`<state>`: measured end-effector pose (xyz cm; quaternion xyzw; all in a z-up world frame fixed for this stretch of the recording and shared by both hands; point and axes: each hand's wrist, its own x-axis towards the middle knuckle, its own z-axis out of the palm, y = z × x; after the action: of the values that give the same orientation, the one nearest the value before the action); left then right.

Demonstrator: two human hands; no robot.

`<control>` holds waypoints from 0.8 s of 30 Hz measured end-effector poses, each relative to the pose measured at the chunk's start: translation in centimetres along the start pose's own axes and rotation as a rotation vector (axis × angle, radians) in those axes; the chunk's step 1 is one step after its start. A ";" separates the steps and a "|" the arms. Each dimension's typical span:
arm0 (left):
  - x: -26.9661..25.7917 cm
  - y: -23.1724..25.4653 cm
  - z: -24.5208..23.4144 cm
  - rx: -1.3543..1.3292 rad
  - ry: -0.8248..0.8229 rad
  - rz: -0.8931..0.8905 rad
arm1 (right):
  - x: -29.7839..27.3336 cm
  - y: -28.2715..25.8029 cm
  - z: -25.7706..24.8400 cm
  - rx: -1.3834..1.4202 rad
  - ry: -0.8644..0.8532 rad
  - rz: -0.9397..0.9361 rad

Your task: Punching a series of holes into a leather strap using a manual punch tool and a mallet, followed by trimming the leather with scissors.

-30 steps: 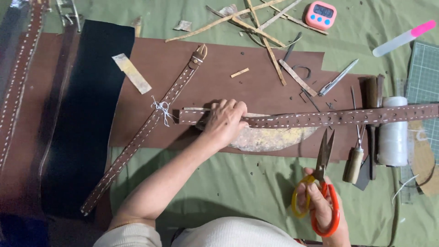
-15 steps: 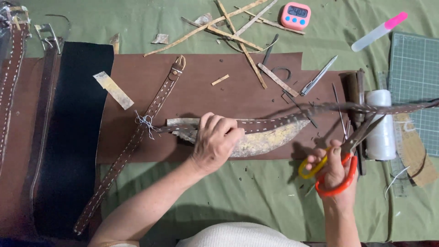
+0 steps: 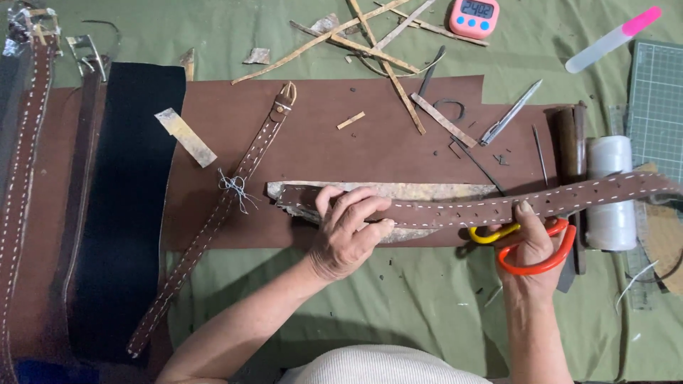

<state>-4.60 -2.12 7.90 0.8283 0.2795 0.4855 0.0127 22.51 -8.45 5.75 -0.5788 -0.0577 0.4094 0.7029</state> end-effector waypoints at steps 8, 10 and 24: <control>-0.5 0.1 0.3 0.085 -0.111 -0.054 | 0.2 -1.2 -0.5 -0.012 0.056 -0.030; -0.3 0.0 0.3 0.099 -0.133 -0.055 | 0.8 -1.5 -0.4 -0.039 -0.009 -0.079; -3.8 -3.8 1.9 0.043 -0.410 -0.173 | -5.1 -2.1 -7.2 -0.570 -0.144 0.023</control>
<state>-6.22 -0.26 2.78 0.8827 0.3515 0.2979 0.0930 24.20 -17.27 7.19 -0.7231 -0.2135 0.4245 0.5013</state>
